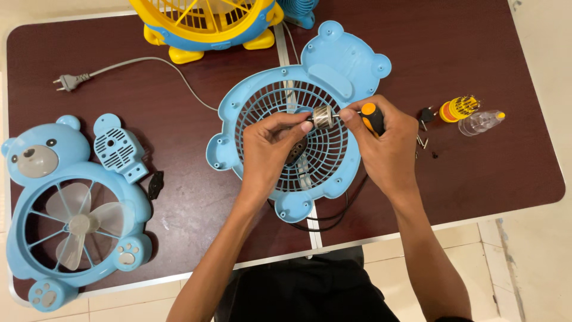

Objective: The person assembles a blue bear-shaped fan by inserting the motor into the cage and securing it with screws using a screwdriver. They then attach the rear motor cover and tighten its screws.

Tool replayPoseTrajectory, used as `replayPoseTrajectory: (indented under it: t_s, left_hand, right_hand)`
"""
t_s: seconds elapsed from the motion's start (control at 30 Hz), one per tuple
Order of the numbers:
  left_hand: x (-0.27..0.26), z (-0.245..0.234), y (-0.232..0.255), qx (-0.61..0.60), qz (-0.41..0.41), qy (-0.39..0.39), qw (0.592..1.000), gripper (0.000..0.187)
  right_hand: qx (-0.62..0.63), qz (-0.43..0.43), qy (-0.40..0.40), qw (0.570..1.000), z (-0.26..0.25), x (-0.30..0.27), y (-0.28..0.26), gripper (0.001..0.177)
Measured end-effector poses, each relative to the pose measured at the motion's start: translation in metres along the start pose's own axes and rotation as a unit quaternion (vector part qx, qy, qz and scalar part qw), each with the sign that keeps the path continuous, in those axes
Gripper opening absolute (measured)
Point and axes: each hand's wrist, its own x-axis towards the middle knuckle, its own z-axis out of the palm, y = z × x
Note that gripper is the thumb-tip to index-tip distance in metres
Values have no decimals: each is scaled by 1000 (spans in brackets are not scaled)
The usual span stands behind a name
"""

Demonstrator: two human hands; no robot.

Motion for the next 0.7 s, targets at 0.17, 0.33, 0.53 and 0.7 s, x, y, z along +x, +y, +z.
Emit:
replayPoseTrajectory:
  t_s: [0.17,0.33,0.53,0.7]
  left_hand:
    - [-1,-10,-3,59,-13,-19,998,19]
    - [-1,-11,-2,-1,22,-21,1000,18]
    - [2,-12,6,30,10,-17,999,20]
    - [7,-19,12,119,50,-24,991,22]
  right_hand:
    - [23,20,-17,999,3,1,-4,20]
    - [58,29,-26,998,6,2,-5,21]
    - [63,44,-44,996,8,4,-2,22]
    - [75,55,-61,994,13,9,3,21]
